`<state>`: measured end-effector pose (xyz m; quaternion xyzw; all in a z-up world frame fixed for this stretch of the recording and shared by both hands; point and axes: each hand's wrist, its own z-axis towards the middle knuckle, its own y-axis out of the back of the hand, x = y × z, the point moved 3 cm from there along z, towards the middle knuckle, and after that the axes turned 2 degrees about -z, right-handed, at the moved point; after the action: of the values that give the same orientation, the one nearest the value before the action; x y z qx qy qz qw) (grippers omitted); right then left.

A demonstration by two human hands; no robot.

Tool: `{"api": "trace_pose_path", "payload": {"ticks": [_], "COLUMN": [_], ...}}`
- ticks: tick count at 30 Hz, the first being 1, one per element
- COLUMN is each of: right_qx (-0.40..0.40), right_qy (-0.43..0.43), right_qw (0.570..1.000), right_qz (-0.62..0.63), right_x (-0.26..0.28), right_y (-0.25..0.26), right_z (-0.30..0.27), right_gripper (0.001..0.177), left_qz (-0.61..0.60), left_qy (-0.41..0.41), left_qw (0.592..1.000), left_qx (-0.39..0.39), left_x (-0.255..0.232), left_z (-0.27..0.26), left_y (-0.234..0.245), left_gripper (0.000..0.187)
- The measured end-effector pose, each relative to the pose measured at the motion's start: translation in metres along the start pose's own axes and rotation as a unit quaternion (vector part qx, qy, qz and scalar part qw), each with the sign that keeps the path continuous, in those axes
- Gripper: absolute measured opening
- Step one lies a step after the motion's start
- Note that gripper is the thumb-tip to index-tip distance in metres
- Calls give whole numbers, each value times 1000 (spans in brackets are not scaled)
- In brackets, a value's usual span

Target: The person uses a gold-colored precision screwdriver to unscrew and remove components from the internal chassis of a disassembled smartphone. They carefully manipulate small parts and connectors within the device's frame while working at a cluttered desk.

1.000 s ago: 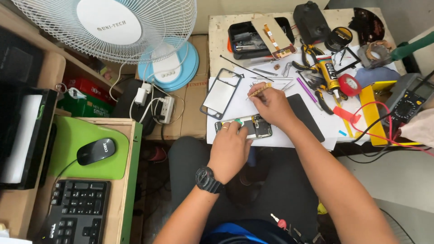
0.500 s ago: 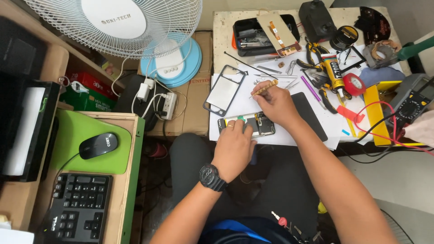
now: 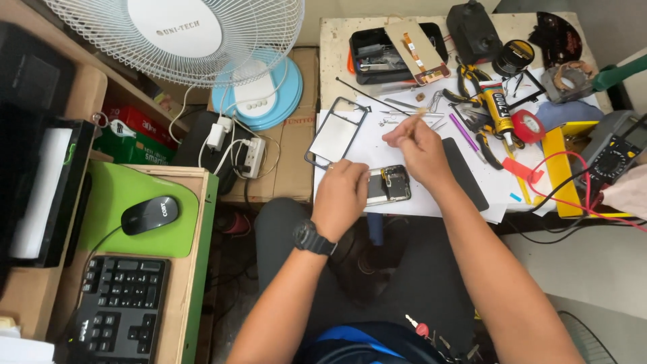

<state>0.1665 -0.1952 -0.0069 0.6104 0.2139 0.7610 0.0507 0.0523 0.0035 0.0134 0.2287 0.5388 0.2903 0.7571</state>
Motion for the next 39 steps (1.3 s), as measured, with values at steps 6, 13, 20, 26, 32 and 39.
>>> {"api": "trace_pose_path", "payload": {"ticks": [6, 13, 20, 26, 32, 39], "right_qx": [70, 131, 145, 118, 112, 113], "right_qy": [66, 103, 182, 173, 143, 149], "right_qw": [969, 936, 879, 870, 884, 868], "right_qz": [-228, -310, -415, -446, -431, -460], "right_x": [-8, -10, -8, -14, -9, 3], "right_y": [-6, -24, -33, -34, -33, -37], "right_z": [20, 32, 32, 25, 21, 20], "right_gripper": [23, 18, 14, 16, 16, 20], "left_qz": [33, 72, 178, 265, 314, 339], "left_qy": [-24, -65, -144, -185, -221, -226], "left_qw": [999, 995, 973, 945, 921, 912], "left_qx": [-8, -8, 25, 52, 68, 51], "left_x": [-4, 1, -1, -2, 5, 11], "left_z": [-8, -17, -29, -31, -39, -46], "left_y": [-3, -8, -21, -25, -40, -56], "left_gripper": [17, 19, 22, 17, 19, 20]}}
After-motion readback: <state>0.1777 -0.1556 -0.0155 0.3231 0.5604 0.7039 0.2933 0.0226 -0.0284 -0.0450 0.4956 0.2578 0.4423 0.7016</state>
